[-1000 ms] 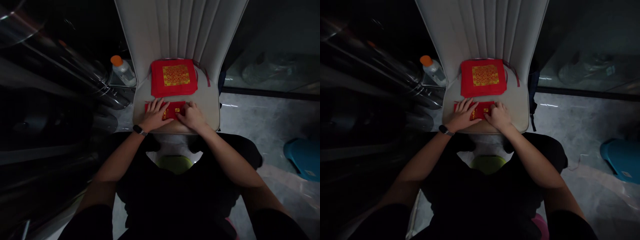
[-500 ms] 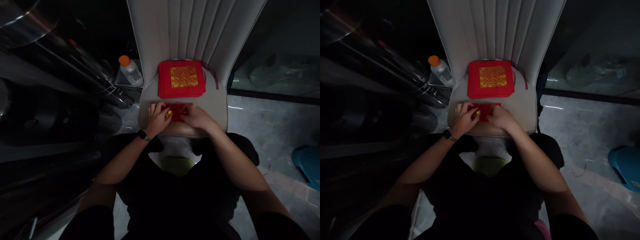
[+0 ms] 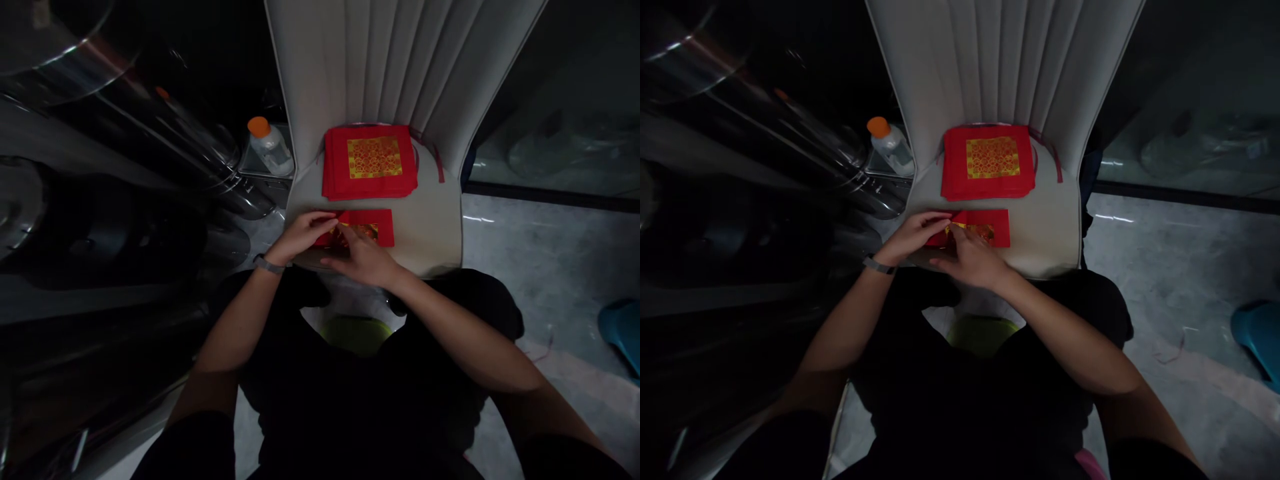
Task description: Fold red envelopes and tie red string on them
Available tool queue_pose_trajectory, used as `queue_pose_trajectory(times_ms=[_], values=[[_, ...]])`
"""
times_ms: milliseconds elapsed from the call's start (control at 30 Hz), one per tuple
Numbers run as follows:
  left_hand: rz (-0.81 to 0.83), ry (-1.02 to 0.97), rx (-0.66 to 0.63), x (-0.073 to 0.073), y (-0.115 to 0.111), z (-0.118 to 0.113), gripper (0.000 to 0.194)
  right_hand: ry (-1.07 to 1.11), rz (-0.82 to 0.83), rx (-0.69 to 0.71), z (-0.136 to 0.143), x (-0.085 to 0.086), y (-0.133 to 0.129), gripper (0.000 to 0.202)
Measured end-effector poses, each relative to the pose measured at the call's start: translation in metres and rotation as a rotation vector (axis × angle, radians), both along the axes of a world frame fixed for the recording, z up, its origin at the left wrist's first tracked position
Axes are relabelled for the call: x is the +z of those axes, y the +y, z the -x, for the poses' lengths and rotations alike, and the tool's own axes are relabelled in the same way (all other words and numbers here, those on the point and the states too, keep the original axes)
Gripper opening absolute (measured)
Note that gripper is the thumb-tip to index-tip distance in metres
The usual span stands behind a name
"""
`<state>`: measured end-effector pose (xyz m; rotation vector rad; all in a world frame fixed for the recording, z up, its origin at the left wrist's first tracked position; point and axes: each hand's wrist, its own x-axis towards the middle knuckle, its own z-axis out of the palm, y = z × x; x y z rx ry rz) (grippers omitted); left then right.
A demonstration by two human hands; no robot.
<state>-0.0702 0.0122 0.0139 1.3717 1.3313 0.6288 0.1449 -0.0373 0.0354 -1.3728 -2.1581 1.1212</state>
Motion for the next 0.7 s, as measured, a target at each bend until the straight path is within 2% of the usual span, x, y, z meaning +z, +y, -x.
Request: queue_pose_trajectory(times_ms=[100,333,500,633,700], values=[[0.007,0.011,-0.044,0.000,0.000,0.007,0.067,0.001,-0.071,0.010,-0.004,-0.012,0.005,0.080],[-0.118,0.319,-0.178,-0.008,-0.003,0.025,0.042,-0.212,-0.203,0.209,-0.018,-0.042,0.015,0.075],[-0.388,0.453,-0.308,-0.006,-0.011,0.034,0.040,-0.243,-0.289,0.137,-0.012,-0.056,0.010,0.058],[-0.619,0.558,-0.435,-0.011,-0.023,0.036,0.041,-0.260,-0.337,0.112,-0.006,-0.062,0.003,0.059],[-0.663,0.598,-0.477,-0.017,-0.031,0.036,0.041,-0.260,-0.342,0.139,-0.007,-0.062,0.003,0.066]])
